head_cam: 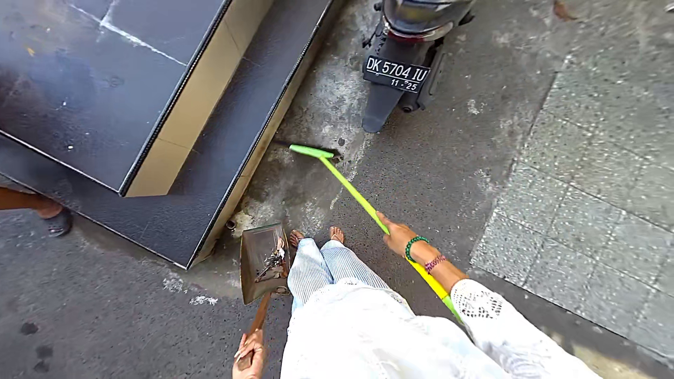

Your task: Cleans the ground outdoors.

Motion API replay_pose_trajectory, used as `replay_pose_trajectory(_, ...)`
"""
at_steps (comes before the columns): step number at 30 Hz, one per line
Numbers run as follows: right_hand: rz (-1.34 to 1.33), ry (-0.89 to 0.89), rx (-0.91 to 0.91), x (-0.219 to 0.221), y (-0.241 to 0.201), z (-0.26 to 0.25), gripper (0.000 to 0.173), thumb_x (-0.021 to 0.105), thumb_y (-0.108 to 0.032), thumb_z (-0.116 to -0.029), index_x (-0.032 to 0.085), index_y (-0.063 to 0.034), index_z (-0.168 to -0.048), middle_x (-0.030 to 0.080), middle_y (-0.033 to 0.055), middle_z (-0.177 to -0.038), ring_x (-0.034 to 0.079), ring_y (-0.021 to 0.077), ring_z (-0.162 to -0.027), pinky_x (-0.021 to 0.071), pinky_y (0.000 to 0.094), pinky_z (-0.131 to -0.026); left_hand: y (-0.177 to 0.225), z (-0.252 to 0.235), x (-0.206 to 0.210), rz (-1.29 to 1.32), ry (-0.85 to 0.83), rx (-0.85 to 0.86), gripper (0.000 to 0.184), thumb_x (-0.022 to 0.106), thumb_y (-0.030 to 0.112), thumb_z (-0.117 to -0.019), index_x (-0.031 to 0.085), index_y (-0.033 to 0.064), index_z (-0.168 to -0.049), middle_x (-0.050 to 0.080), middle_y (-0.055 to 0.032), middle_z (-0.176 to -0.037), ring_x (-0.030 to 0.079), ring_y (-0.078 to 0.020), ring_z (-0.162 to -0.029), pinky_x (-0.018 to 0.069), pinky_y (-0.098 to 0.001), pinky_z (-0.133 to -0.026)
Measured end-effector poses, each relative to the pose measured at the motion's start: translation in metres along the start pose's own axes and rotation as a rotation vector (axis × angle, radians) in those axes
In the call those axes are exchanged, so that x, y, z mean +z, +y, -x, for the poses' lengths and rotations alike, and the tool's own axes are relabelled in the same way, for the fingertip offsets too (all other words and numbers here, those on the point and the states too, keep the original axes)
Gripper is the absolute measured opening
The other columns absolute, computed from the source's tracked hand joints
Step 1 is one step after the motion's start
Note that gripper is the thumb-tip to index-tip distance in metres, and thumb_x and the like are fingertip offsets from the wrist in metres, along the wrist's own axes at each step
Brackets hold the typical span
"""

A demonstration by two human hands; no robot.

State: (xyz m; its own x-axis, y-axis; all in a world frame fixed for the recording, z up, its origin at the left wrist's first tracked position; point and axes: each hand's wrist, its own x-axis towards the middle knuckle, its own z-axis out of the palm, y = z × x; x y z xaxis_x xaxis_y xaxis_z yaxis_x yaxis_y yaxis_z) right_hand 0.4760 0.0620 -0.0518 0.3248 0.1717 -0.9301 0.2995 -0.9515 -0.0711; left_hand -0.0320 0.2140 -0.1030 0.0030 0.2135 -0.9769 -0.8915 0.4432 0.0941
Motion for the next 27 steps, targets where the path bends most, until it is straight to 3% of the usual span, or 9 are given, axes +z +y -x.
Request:
replay_pose_trajectory(4, -0.051, 0.087, 0.142, -0.021, 0.031, -0.076, 0.085, 0.056, -0.016, -0.1017, 0.002, -0.0156, -0.167, 0.058, 0.031, -0.137, 0.06, 0.0431, -0.126, 0.0473, 0.0562, -0.105, -0.007, 0.004, -0.016, 0.046, -0.027, 0.033, 0.033, 0.035, 0.019, -0.1044, 0.062, 0.0002, -0.099, 0.068, -0.0031, -0.077, 0.064, -0.0073, -0.057, 0.0505, -0.0135, -0.049)
replay_pose_trajectory(7, -0.088, 0.016, 0.17, 0.005, 0.036, -0.121, 0.087, 0.058, -0.017, -0.1004, 0.0, -0.009, -0.165, 0.055, 0.0314, -0.14, 0.061, 0.0406, -0.126, 0.0495, 0.0531, -0.104, -0.017, 0.008, -0.028, 0.084, -0.03, 0.04, 0.031, 0.038, 0.017, -0.1033, 0.062, -0.0013, -0.099, 0.067, -0.0026, -0.075, 0.064, -0.0069, -0.056, 0.0499, -0.0131, -0.048)
replay_pose_trajectory(10, -0.042, -0.128, 0.119, 0.065, 0.027, -0.095, 0.093, 0.059, -0.015, -0.0989, -0.006, -0.0081, -0.165, 0.055, 0.0324, -0.138, 0.062, 0.0421, -0.124, 0.0508, 0.0546, -0.103, -0.027, 0.013, -0.036, 0.117, -0.038, 0.042, 0.031, 0.038, 0.018, -0.1028, 0.062, -0.0019, -0.101, 0.068, -0.0032, -0.077, 0.065, -0.0069, -0.058, 0.0501, -0.0129, -0.049)
replay_pose_trajectory(13, 0.041, -0.237, 0.026, 0.085, 0.04, -0.051, 0.087, 0.057, -0.019, -0.1019, -0.001, -0.015, -0.167, 0.057, 0.0305, -0.138, 0.059, 0.0431, -0.128, 0.0468, 0.0572, -0.107, -0.039, 0.014, -0.039, 0.114, -0.01, 0.059, 0.035, 0.034, 0.022, -0.1048, 0.061, -0.0006, -0.098, 0.066, -0.0023, -0.074, 0.063, -0.0055, -0.054, 0.0478, -0.012, -0.046)
replay_pose_trajectory(14, 0.036, -0.247, -0.02, 0.079, 0.049, -0.04, 0.084, 0.057, -0.02, -0.1022, 0.005, -0.0178, -0.167, 0.058, 0.0303, -0.137, 0.061, 0.044, -0.125, 0.0477, 0.0586, -0.105, -0.043, 0.013, -0.038, 0.114, -0.001, 0.065, 0.036, 0.033, 0.024, -0.1053, 0.06, 0.001, -0.097, 0.065, -0.0012, -0.073, 0.061, -0.0047, -0.053, 0.0468, -0.0115, -0.045)
replay_pose_trajectory(16, 0.016, -0.229, -0.122, 0.06, 0.067, -0.019, 0.079, 0.061, -0.02, -0.1012, 0.018, -0.0216, -0.167, 0.063, 0.03, -0.127, 0.069, 0.0434, -0.102, 0.0545, 0.0594, -0.091, -0.042, 0.01, -0.041, 0.124, 0.001, 0.077, 0.037, 0.032, 0.025, -0.1047, 0.059, 0.0031, -0.093, 0.063, -0.0008, -0.069, 0.06, -0.0049, -0.051, 0.0465, -0.0121, -0.044)
replay_pose_trajectory(18, 0.048, -0.182, -0.173, 0.042, 0.071, 0.006, 0.081, 0.063, -0.017, -0.0994, 0.018, -0.0232, -0.167, 0.066, 0.0295, -0.119, 0.07, 0.0422, -0.089, 0.0566, 0.0591, -0.082, -0.035, 0.004, -0.044, 0.137, -0.001, 0.094, 0.037, 0.031, 0.026, -0.1053, 0.058, 0.0046, -0.092, 0.062, -0.0005, -0.067, 0.058, -0.0051, -0.049, 0.0458, -0.0124, -0.043)
replay_pose_trajectory(22, 0.111, 0.026, -0.191, 0.02, 0.042, 0.02, 0.081, 0.061, -0.011, -0.0986, 0.017, -0.017, -0.167, 0.066, 0.0322, -0.117, 0.068, 0.0477, -0.099, 0.0534, 0.0623, -0.088, -0.019, 0.002, -0.053, 0.191, 0.036, 0.09, 0.033, 0.031, 0.028, -0.1062, 0.054, 0.0078, -0.095, 0.06, 0.0005, -0.067, 0.057, -0.0048, -0.049, 0.0452, -0.0126, -0.043)
replay_pose_trajectory(27, 0.144, 0.157, -0.159, 0.038, -0.061, -0.079, 0.076, 0.056, -0.014, -0.1028, 0.013, -0.0074, -0.166, 0.061, 0.0339, -0.13, 0.062, 0.0468, -0.12, 0.048, 0.0584, -0.103, 0.0, -0.012, -0.064, 0.266, 0.067, 0.046, 0.036, 0.031, 0.03, -0.1081, 0.054, 0.0084, -0.092, 0.057, 0.0003, -0.064, 0.054, -0.005, -0.045, 0.0438, -0.0134, -0.04)
